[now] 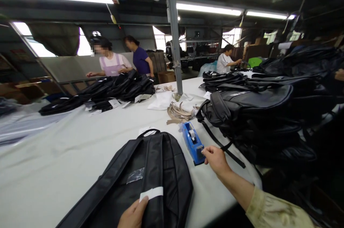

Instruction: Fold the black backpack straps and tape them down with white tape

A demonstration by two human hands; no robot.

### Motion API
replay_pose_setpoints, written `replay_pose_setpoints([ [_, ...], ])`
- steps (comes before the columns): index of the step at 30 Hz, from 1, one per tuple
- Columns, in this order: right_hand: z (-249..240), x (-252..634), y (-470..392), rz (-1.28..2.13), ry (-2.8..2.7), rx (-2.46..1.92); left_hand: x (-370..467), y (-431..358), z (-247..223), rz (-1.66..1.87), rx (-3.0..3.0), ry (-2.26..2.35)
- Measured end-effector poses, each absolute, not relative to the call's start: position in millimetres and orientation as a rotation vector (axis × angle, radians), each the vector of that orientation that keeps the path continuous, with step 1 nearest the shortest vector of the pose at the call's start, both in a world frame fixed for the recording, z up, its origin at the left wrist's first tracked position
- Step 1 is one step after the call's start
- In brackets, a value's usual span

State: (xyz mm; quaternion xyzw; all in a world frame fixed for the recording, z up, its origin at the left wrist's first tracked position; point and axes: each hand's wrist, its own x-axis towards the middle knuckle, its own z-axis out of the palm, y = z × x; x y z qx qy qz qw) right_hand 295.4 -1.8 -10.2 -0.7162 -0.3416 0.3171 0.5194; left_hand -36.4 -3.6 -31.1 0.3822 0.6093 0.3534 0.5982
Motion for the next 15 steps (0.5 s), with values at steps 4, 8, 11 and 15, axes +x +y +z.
replay_pose_setpoints([
  [4, -19.0, 288.5, -3.3, 0.913, -0.704, -1.663, -34.2, -5.6, -33.9, 0.834, 0.845, 1.405],
  [8, -28.9, 291.9, 5.5, 0.840, -0.824, -1.802, -30.6, -8.9, -29.9, 0.817, 0.789, 1.336],
  [11, -31.0, 301.0, 10.3, 0.771, -0.962, -1.876, -27.2, -11.3, -25.7, 0.813, 0.782, 1.312],
  [15, -25.1, 297.7, 0.5, 0.836, -1.129, -1.903, -21.3, -16.0, -20.8, 0.866, 0.844, 1.303],
])
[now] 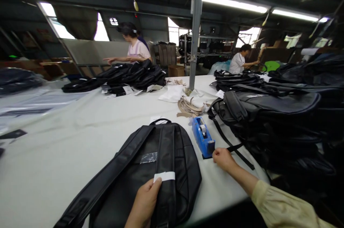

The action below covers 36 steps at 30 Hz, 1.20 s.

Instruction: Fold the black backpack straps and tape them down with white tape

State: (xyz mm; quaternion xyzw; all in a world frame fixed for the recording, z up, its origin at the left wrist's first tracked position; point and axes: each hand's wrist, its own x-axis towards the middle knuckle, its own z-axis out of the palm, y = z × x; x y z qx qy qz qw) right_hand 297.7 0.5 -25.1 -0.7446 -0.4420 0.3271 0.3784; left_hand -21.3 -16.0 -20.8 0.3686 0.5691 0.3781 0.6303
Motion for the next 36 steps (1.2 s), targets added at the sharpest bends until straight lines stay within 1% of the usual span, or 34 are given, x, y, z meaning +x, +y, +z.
replay_pose_setpoints([
  [5, 10.9, 234.0, -8.7, 1.373, -1.506, -1.454, -15.7, -20.6, -16.7, 0.931, 0.966, 1.327],
  [7, 26.0, 199.9, -2.0, 1.471, -1.626, -1.381, -15.0, -21.6, -17.6, 0.936, 1.032, 1.337],
  [9, 34.6, 171.6, 8.6, 1.463, -1.755, -1.415, -14.7, -22.4, -19.8, 0.933, 1.087, 1.346],
  [11, 37.0, 153.3, 18.6, 1.356, -1.883, -1.527, -14.6, -23.0, -22.2, 0.933, 1.132, 1.354],
  [15, 35.9, 141.4, 26.8, 1.179, -1.989, -1.777, -13.7, -23.4, -24.6, 0.957, 1.219, 1.367],
  [17, 36.3, 140.5, 26.8, 1.191, -1.968, -1.838, -13.0, -23.7, -24.3, 0.972, 1.247, 1.368],
  [22, 29.4, 141.4, 28.8, 1.345, -1.858, -1.956, -13.5, -25.5, -24.5, 0.990, 1.284, 1.345],
  [25, 17.0, 149.7, 29.1, 1.376, -1.843, -1.939, -16.0, -26.7, -26.3, 1.000, 1.228, 1.310],
  [27, 8.8, 157.6, 26.4, 1.466, -1.771, -1.898, -18.6, -26.7, -26.6, 0.994, 1.115, 1.234],
  [29, 2.8, 164.8, 21.2, 1.623, -1.612, -1.810, -21.4, -25.7, -25.0, 0.975, 0.954, 1.146],
  [32, -2.3, 170.1, 11.5, 1.839, -1.310, -1.525, -24.5, -23.0, -19.3, 0.949, 0.748, 1.031],
  [34, -3.5, 170.2, 6.1, 1.882, -1.175, -1.352, -25.2, -21.6, -15.4, 0.940, 0.665, 0.990],
  [36, -3.2, 168.8, 2.4, 1.877, -1.117, -1.287, -24.9, -21.4, -13.2, 0.937, 0.626, 0.982],
])
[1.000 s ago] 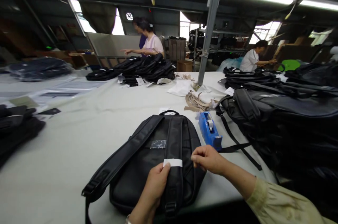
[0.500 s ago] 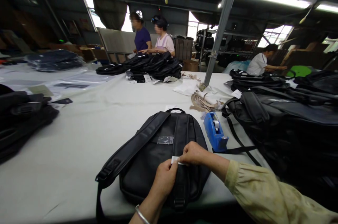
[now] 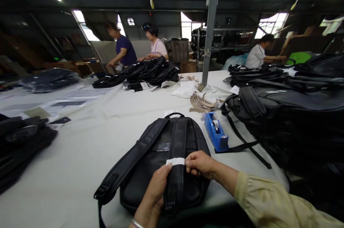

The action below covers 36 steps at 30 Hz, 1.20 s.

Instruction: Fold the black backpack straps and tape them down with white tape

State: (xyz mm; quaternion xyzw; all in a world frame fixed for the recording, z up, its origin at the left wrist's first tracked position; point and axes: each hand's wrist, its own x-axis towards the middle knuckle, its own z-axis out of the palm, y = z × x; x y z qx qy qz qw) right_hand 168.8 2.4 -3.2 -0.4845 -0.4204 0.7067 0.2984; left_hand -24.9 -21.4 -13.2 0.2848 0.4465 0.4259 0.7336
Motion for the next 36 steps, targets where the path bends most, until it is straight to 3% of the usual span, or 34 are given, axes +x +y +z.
replay_pose_setpoints([
  [5, 2.2, 160.4, 1.3, 1.946, -1.081, -1.362, -22.6, -23.1, -13.5, 0.957, 0.709, 1.018],
  [11, 3.5, 147.6, 1.3, 1.781, -1.117, -1.467, -17.1, -13.8, -3.5, 0.831, 0.592, 1.012],
  [20, -24.0, 152.5, -2.5, 1.737, -1.284, -1.444, 0.5, -9.1, -4.2, 0.829, 1.128, 1.391],
  [24, -25.4, 178.7, -18.1, 1.348, -1.612, -1.505, -39.1, -7.9, 37.5, 0.872, 1.404, 1.523],
  [28, -48.9, 214.7, -58.3, 1.008, -1.589, -1.655, -127.8, 0.6, 76.7, 0.967, 1.768, 2.051],
  [31, -70.8, 218.6, -87.8, 1.237, -1.374, -1.773, -181.6, 2.8, 70.3, 0.885, 1.503, 2.132],
  [36, -59.0, 202.7, -74.6, 1.683, -0.995, -1.657, -184.1, -27.7, 42.0, 0.912, 1.036, 1.695],
])
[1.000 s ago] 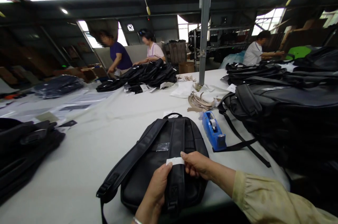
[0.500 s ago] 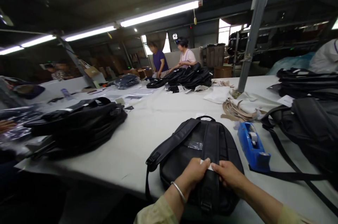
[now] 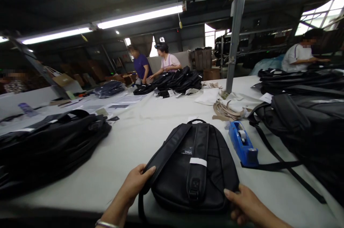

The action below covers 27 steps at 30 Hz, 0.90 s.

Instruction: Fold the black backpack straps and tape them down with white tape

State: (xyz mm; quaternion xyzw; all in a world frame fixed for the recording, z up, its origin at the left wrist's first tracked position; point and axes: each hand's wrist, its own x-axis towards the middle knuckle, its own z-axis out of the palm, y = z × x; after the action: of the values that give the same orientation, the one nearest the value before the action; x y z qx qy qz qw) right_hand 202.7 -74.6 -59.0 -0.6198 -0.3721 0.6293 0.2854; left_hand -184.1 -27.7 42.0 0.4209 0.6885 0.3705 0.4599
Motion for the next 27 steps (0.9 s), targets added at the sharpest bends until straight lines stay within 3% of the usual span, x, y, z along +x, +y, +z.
replay_pose_setpoints([
  [6, -11.0, 226.0, 22.9, 1.505, -0.736, -1.440, -126.3, -55.9, 76.3, 1.053, 0.720, 1.136],
  [13, 43.9, 189.9, 28.6, 0.918, -1.353, -1.261, -86.0, -25.6, 137.2, 1.260, 0.775, 1.040],
  [18, 82.7, 122.1, -17.6, 1.272, -1.578, -0.817, -62.9, -2.5, 153.1, 1.273, 0.873, 0.984],
  [23, 79.5, 97.5, -19.8, 1.210, -1.429, -1.054, -53.8, 3.9, 146.8, 1.360, 0.843, 0.978],
  [27, 71.8, 96.5, -21.4, 1.459, -1.296, -0.930, -49.8, 3.1, 138.9, 1.411, 0.806, 0.951],
])
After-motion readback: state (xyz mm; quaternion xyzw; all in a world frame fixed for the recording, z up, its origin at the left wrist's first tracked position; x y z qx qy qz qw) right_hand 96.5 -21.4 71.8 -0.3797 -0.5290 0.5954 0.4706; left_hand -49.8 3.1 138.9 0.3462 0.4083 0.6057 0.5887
